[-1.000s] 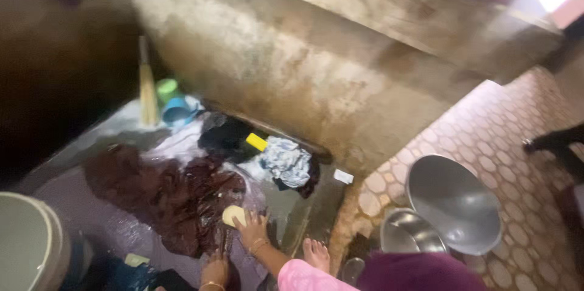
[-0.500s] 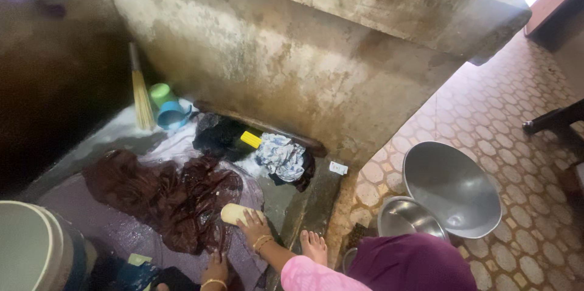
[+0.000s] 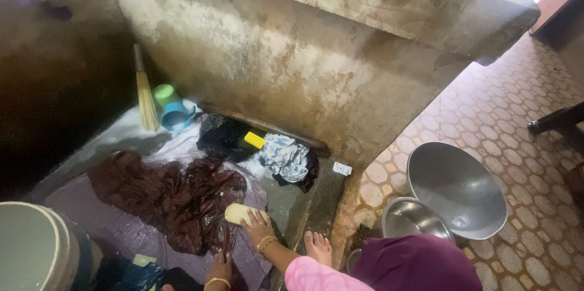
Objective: The person washes clothes by hand, applying soap from a bar and scrubbing different items of clothing on the floor before rinsing them in a bucket of water.
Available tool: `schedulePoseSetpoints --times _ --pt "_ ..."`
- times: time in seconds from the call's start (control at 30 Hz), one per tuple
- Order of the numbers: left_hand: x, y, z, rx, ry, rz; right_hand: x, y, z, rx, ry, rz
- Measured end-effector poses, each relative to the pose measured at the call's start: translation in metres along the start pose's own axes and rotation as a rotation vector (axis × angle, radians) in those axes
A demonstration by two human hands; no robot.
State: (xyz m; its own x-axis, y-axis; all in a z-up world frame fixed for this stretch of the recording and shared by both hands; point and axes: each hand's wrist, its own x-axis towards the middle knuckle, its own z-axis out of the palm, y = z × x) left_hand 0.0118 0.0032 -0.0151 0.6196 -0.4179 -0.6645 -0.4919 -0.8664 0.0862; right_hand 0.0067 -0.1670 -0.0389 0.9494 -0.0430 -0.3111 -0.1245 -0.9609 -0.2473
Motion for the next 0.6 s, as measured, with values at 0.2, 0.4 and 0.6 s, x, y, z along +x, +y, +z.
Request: schedulePoseSetpoints --times 0.2,0.4,0.6 --pt "0.000 0.003 -0.009 -0.077 0.169 -0.036 0.000 0.003 0.011 0.012 0.022 -0.012" --pt "0.042 -0.022 0.010 -0.110 0.300 -0.172 0.020 -0.002 0.012 -0.298 0.228 -0.016" --pt "0.056 -0.049 0.018 -0.135 0.340 -0.234 0.053 0.014 -0.004 0.046 0.117 -0.126"
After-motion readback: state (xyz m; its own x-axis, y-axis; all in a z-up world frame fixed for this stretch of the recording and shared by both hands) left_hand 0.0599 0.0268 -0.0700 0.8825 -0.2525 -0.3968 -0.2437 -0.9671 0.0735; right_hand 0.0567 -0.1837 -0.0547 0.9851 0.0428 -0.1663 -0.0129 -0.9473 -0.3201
